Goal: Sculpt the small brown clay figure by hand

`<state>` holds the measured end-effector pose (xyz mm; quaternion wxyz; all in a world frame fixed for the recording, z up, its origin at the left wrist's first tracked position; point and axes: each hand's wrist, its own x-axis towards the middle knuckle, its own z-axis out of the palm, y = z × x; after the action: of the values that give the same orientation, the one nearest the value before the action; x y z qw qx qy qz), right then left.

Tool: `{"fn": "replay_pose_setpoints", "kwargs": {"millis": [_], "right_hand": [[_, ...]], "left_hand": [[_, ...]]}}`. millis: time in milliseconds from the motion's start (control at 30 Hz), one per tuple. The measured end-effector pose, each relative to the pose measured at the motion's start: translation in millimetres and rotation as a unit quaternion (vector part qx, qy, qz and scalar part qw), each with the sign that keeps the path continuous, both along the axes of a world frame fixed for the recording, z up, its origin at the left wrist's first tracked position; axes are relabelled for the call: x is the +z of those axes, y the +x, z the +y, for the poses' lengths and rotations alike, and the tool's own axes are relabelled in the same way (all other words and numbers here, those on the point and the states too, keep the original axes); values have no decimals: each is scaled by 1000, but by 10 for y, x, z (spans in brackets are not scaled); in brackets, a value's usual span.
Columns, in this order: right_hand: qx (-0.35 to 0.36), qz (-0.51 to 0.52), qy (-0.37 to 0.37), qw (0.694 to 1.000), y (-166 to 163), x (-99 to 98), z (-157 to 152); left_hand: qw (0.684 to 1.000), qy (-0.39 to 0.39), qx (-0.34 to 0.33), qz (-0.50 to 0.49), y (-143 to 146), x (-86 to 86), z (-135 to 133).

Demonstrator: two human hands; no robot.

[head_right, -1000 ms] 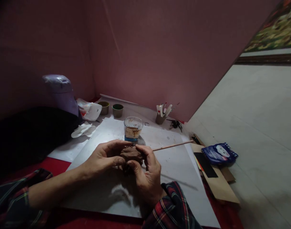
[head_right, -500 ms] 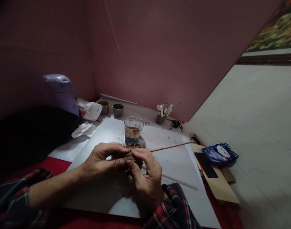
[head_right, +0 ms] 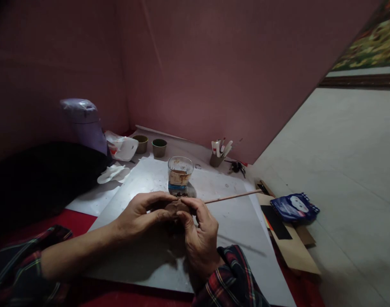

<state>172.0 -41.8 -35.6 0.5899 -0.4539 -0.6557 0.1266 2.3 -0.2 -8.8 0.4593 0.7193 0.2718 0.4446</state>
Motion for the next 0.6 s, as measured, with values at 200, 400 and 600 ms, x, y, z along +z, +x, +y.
{"fn": "replay_pose_setpoints", "kwargs": {"millis": [200,400,600], "right_hand": [[-11,2,-7,1000,36,-24,3],[24,-50,6,998,55,-11,-7],[23,-79,50,995,5,-12,-21]], "left_hand": [[990,142,10,13,-12,-48,14],[992,-123,0,-38,-4,22,8],[981,-183,-17,-61,-4,24,8]]}}
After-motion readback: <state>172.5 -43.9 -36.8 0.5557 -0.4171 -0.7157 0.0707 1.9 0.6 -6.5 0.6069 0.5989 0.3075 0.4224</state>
